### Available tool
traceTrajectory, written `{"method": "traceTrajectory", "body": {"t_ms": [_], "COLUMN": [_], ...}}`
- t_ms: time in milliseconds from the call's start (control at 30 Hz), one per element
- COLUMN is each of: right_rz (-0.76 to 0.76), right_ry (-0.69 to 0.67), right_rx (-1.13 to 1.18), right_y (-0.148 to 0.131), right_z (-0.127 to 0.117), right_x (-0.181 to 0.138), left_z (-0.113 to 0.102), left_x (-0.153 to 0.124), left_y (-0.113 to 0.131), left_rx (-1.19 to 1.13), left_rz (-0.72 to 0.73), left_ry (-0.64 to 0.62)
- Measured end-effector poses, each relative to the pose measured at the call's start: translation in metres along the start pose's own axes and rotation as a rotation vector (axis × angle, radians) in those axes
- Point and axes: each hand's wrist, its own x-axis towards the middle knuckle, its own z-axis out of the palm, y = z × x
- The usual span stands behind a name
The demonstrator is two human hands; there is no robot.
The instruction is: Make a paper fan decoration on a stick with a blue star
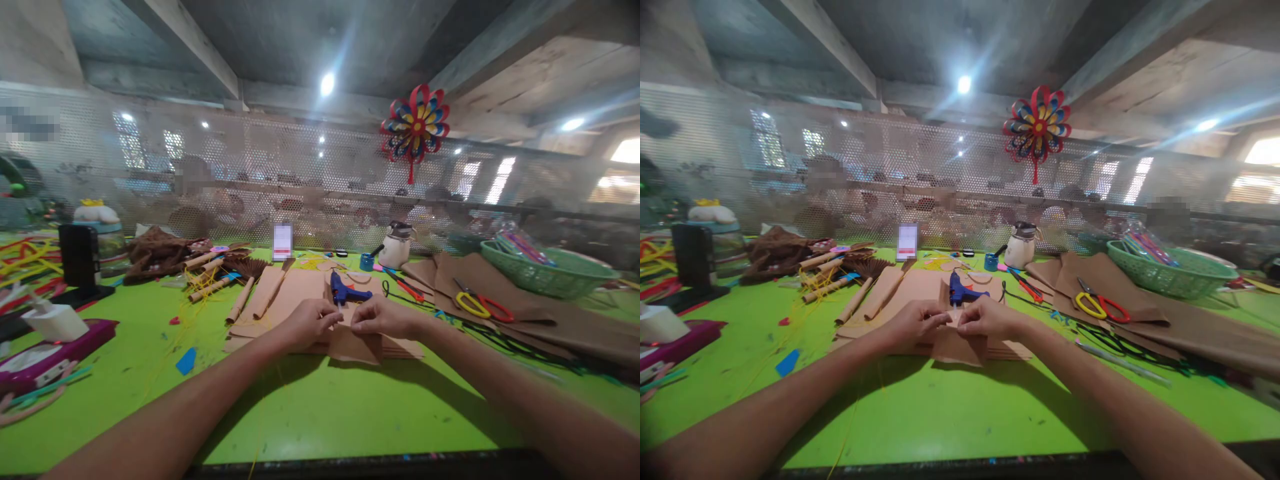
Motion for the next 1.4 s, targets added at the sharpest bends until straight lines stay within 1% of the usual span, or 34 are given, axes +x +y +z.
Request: {"method": "traceTrajectory", "body": {"t_ms": [100, 200, 300, 433, 600, 733, 867, 967, 1067, 1233, 1400], "right_rz": [-0.039, -0.077, -0.104, -0.118, -0.122, -0.107, -0.128, -0.136, -0.142, -0.162, -0.177], "right_ry": [0.049, 0.118, 0.167, 0.221, 0.246, 0.26, 0.262, 0.235, 0.239, 0.244, 0.244], "right_rx": [-0.139, -0.198, -0.223, -0.31, -0.324, -0.322, -0.326, -0.316, -0.334, -0.433, -0.54], "right_y": [0.018, 0.03, 0.032, 0.03, 0.034, 0.036, 0.035, 0.033, 0.033, 0.035, 0.033], "right_z": [0.003, 0.007, 0.011, 0.015, 0.016, 0.016, 0.016, 0.017, 0.017, 0.018, 0.018], "right_x": [0.007, 0.009, 0.008, 0.007, 0.005, 0.002, 0.002, 0.003, 0.004, 0.005, 0.005], "left_z": [0.007, 0.011, 0.015, 0.019, 0.019, 0.019, 0.018, 0.017, 0.016, 0.016, 0.016], "left_x": [0.0, 0.0, 0.0, 0.002, 0.008, 0.01, 0.009, 0.01, 0.011, 0.012, 0.01], "left_y": [-0.003, -0.006, -0.007, -0.007, -0.012, -0.014, -0.012, -0.011, -0.012, -0.014, -0.009], "left_rx": [0.058, 0.064, 0.094, 0.167, 0.252, 0.224, 0.214, 0.209, 0.212, 0.29, 0.342], "left_rz": [0.048, 0.074, 0.078, 0.023, -0.005, -0.065, -0.033, -0.04, -0.043, -0.02, 0.011], "left_ry": [-0.028, -0.082, -0.068, -0.032, -0.003, -0.03, -0.046, -0.058, -0.068, -0.094, -0.081]}}
